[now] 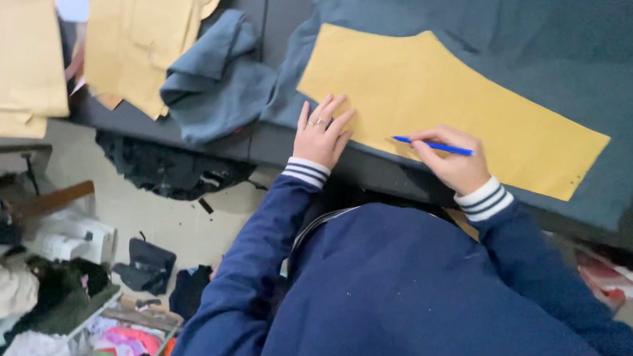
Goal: The person uses a green electric rotary cutter to cut a large piece of dark gray fabric on a work table. They then select a paper pattern, place it on the fabric, and trace its outline with a blue pen before resuming cutting along the marked lines.
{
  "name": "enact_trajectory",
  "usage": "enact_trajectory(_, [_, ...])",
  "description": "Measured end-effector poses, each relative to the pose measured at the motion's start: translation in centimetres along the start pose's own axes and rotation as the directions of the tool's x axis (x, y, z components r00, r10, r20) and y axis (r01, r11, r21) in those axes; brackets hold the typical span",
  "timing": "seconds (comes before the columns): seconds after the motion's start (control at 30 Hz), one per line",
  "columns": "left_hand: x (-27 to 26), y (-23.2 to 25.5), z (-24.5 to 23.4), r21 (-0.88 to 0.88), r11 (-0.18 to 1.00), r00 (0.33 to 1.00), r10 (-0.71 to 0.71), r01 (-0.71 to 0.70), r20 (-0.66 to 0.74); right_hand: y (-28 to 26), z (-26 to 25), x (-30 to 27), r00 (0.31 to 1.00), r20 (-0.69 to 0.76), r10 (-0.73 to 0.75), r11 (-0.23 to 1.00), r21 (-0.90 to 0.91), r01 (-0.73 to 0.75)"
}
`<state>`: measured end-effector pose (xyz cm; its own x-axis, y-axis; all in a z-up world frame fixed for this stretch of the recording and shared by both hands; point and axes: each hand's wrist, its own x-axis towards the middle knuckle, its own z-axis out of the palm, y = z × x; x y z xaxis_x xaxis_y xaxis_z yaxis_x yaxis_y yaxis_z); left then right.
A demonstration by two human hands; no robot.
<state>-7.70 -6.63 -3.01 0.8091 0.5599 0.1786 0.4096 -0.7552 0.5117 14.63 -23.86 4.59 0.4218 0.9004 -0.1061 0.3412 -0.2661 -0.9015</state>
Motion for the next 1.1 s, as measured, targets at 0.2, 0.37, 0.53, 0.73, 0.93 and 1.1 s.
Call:
enact_trajectory(0.2, [-1.7, -0.4, 0.1, 0.018, 0.999, 0.997, -0.050, 0.052, -0.057, 0.0, 5.8, 4.6, 0.925, 0.379, -0.024, 0.991, 0.130, -0.028])
enact_trajectory(0.37, [-2.4, 0.7, -0.4, 0.023, 0.996, 0.994, -0.082, 0.084, -0.073, 2.1, 1.1, 2.5, 0.897, 0.434, 0.088, 0.995, -0.001, -0.097])
enact_trajectory(0.53, [-1.8, -0.5, 0.0, 0.013, 0.998, 0.996, -0.055, 0.056, -0.068, 5.1, -6.9, -0.1, 0.892, 0.434, 0.129, 0.989, -0.120, -0.085])
enact_trajectory(0.73, [-1.5, -0.3, -0.2, 0.053, 0.998, 0.998, -0.030, 0.033, -0.057, 9.0, -16.0, -5.2, 0.877, 0.355, 0.324, 0.946, -0.125, -0.298])
enact_trajectory(0.93, [-1.0, 0.2, -0.1, 0.042, 0.999, 1.000, -0.016, 0.017, -0.026, 12.5, -22.9, -10.7, 0.864, 0.217, 0.455, 0.890, -0.083, -0.448])
enact_trajectory(1.1, [-1.3, 0.2, 0.0, 0.141, 0.990, 0.999, -0.013, 0.020, -0.050, 14.6, -25.8, -12.7, 0.813, 0.102, 0.573, 0.812, -0.203, -0.547])
